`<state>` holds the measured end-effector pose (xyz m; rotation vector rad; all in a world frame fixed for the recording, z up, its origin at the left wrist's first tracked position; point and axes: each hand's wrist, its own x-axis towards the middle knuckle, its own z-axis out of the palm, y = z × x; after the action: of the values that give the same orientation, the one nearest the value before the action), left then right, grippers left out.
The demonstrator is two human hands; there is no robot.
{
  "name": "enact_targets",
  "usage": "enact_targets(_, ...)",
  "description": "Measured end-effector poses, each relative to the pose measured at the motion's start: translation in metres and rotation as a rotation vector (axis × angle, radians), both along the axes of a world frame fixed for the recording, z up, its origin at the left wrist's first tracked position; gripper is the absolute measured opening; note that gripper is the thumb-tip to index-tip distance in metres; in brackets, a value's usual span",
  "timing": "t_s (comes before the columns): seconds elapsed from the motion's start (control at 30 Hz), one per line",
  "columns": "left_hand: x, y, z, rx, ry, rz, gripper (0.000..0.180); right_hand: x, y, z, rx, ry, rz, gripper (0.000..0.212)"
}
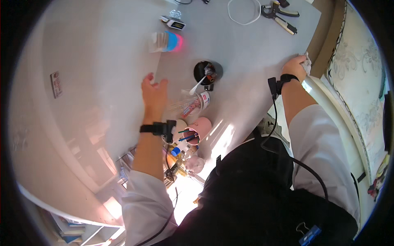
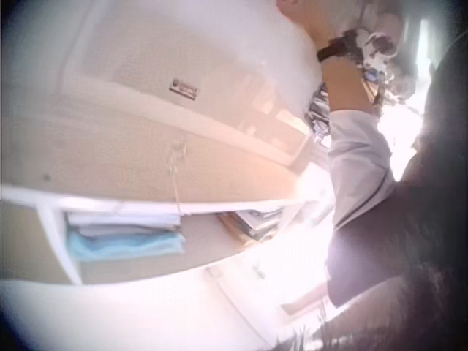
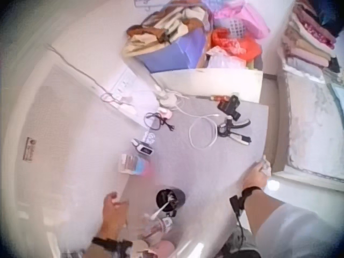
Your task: The person cleans the surfaces and handle of a white interior door with a cloth, and also wipes a nearby desk surface.
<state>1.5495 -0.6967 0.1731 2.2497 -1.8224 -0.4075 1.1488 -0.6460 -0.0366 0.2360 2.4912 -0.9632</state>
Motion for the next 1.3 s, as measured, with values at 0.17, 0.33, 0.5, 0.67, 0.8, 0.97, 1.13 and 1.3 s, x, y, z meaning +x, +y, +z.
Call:
enact_targets(0.17,-0.002,-0.070,-0.017,0.027,-0.104,0.012,0.088,0.007,-0.005,0.014,0.109,-0.007,-0.064,0.077)
enact_targets(0.33,0.008,-0.126,-0.049,0.040,-0.222,-0.037,0.099,0.006,-0.008,0.024,0.173,-0.158,-0.045,0.079)
enact_targets(0.5,0.004,-0.158,-0.068,0.043,-0.225,-0.050,0.104,0.007,-0.012,0.027,0.282,-0.142,-0.056,0.079)
enact_targets(0.67,0.004,-0.162,-0.070,0.037,-0.220,-0.022,0.100,0.006,-0.017,0.040,0.262,-0.189,-0.083,0.076)
enact_targets(0.8,0.010,-0.152,-0.059,0.021,-0.191,-0.032,0.098,0.009,-0.014,0.019,0.215,-0.082,-0.062,0.083)
enact_targets(0.97,-0.042,-0.067,-0.012,-0.093,-0.084,-0.099,0.096,0.009,-0.013,0.025,0.288,-0.133,-0.033,0.084)
enact_targets(1.13,-0.078,0.068,0.029,-0.112,0.037,-0.339,0.090,0.009,-0.006,0.016,0.208,-0.048,-0.034,0.080)
enact_targets(1.3,-0.092,0.149,-0.006,0.300,0.190,-0.390,0.065,0.008,-0.006,0.002,0.282,-0.039,-0.013,0.077)
